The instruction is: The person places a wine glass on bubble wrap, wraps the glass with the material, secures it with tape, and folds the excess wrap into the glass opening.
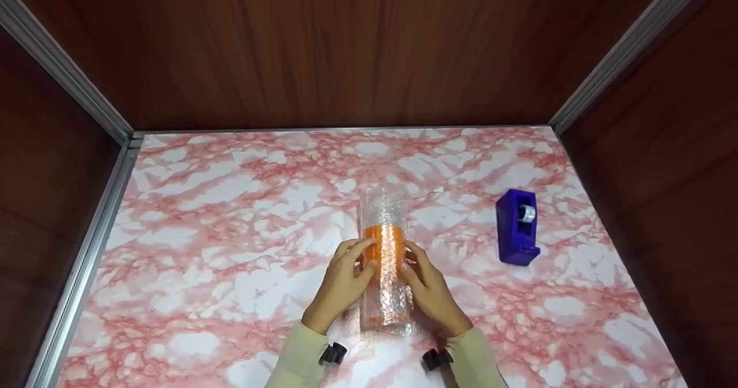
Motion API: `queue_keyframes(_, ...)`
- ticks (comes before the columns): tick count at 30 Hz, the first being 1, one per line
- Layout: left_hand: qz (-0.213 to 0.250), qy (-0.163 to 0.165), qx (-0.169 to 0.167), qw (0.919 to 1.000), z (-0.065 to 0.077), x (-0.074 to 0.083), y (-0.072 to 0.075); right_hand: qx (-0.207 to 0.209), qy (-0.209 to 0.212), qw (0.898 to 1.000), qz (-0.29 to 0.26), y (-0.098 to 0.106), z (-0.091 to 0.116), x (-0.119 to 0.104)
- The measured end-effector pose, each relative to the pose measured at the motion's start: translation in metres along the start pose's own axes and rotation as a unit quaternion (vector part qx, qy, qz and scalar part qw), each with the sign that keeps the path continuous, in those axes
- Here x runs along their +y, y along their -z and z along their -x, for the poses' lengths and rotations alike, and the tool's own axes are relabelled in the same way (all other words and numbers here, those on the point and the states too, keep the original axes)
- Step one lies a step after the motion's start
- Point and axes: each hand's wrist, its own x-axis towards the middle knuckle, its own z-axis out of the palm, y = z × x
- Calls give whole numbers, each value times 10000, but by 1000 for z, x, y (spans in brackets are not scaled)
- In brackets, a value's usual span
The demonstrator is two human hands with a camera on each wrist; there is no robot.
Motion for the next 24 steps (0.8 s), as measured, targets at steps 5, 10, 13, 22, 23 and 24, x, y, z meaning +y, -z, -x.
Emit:
queue_keyframes(5, 30, -1, 51, 10000, 1, -1, -1, 131, 44, 9998, 115, -1, 0, -1)
queue_keyframes(10, 229, 76, 23, 9997, 1, -4, -2, 466, 335, 9982, 155, -4, -1, 21)
queue_keyframes(13, 228, 142, -32, 9996, 1, -3, -3, 507, 428, 9973, 300, -3, -1, 38)
queue_keyframes(22, 44, -90, -226, 9997, 0, -2, -2, 293, 176, 9975, 626, 2, 6, 42)
queue_keyframes(23, 66, -97, -220, 9997, -1, -2, -2, 270, 136, 9976, 619, 2, 6, 42)
queue_keyframes(24, 101, -95, -225, 9996, -1, -2, -2, 247, 88, 9980, 571, 1, 7, 41)
